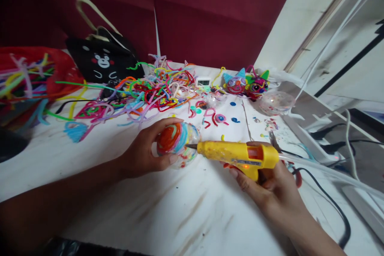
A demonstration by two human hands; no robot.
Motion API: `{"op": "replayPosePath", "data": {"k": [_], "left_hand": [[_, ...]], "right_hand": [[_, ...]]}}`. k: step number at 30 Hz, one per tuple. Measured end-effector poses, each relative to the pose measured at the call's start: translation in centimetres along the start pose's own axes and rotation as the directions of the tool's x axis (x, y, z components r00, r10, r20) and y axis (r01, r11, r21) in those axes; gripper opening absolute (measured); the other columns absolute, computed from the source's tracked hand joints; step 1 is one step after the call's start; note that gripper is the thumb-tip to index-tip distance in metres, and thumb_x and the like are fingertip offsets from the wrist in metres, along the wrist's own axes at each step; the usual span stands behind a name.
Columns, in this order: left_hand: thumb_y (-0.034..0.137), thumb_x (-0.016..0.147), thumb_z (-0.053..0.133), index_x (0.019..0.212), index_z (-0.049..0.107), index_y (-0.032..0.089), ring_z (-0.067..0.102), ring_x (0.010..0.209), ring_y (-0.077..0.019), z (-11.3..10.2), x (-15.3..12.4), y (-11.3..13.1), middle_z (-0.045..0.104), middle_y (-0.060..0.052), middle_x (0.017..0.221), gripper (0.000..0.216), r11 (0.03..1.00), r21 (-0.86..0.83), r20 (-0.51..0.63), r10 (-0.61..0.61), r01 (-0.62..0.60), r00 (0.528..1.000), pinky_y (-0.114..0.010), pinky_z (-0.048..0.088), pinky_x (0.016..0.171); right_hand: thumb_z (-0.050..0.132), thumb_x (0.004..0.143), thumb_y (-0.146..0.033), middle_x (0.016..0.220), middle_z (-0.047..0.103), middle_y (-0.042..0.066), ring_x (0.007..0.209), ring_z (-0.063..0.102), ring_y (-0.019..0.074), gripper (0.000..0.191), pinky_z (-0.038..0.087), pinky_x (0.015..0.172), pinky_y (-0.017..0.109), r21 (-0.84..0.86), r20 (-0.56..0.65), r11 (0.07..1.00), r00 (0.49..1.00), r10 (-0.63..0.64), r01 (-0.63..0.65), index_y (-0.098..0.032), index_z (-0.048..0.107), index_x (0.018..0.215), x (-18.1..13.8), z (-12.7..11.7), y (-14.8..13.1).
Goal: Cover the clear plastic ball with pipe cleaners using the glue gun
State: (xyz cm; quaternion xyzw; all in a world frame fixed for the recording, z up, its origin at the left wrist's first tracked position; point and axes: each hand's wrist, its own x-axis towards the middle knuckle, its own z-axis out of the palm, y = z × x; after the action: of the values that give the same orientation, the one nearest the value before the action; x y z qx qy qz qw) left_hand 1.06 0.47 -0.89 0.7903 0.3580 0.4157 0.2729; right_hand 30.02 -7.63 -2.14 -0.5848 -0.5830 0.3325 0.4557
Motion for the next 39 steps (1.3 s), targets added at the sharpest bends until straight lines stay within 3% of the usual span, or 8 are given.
{"op": "replayPosePath", "data": {"k": [9,15,23,33,39], "left_hand": [[0.026,0.064,0.071,0.124,0.055,0.020,0.067,0.101,-0.0263,0.0,0.0,0.2,0.068,-0.010,0.120,0.063,1.000,-0.008,0.021,-0.008,0.008,1.000,-0.041,0.054,0.096],[0.026,0.064,0.071,0.125,0.055,0.020,0.067,0.100,-0.0256,0.0,0.0,0.2,0.068,-0.009,0.120,0.062,1.000,0.000,0.033,-0.006,0.006,0.999,-0.041,0.054,0.095],[0.025,0.063,0.070,0.123,0.056,0.021,0.067,0.097,-0.0243,0.1,0.0,0.0,0.068,-0.008,0.116,0.062,1.000,-0.011,0.038,0.008,-0.007,0.999,-0.039,0.055,0.092],[0.027,0.064,0.072,0.124,0.056,0.021,0.066,0.097,-0.0240,0.1,0.0,0.0,0.068,-0.008,0.117,0.062,0.999,-0.039,0.050,0.007,-0.005,0.999,-0.039,0.054,0.093],[0.030,0.065,0.073,0.125,0.056,0.021,0.066,0.097,-0.0244,0.3,-0.1,-0.5,0.068,-0.008,0.116,0.063,0.997,-0.073,0.049,0.037,-0.034,0.998,-0.038,0.054,0.093]], "right_hand": [[0.084,0.071,-0.038,0.100,0.075,0.006,0.088,0.075,0.0268,0.049,0.067,0.074,0.036,-0.018,0.005,1.000,1.000,0.015,-0.015,-0.029,0.059,0.111,-0.2,-0.1,0.3],[0.082,0.071,-0.039,0.087,0.075,0.004,0.075,0.075,0.0269,0.047,0.066,0.061,0.034,-0.031,-0.015,0.999,1.000,0.018,-0.019,-0.029,0.058,0.110,-0.3,0.5,-0.8],[0.079,0.079,-0.038,0.105,0.073,0.005,0.088,0.074,0.0237,0.043,0.067,0.070,0.031,0.000,0.024,0.998,0.998,-0.064,0.064,-0.029,0.058,0.115,-1.0,0.3,0.7],[0.076,0.079,-0.044,0.095,0.074,0.006,0.078,0.072,0.0237,0.042,0.064,0.059,0.030,-0.091,0.050,0.993,0.996,-0.075,0.079,-0.028,0.058,0.114,-0.7,0.1,-0.2],[0.077,0.079,-0.043,0.096,0.074,0.006,0.082,0.073,0.0238,0.043,0.065,0.063,0.030,-0.072,0.046,0.995,0.997,-0.060,0.063,-0.028,0.058,0.115,-0.7,0.2,-0.2]]}}
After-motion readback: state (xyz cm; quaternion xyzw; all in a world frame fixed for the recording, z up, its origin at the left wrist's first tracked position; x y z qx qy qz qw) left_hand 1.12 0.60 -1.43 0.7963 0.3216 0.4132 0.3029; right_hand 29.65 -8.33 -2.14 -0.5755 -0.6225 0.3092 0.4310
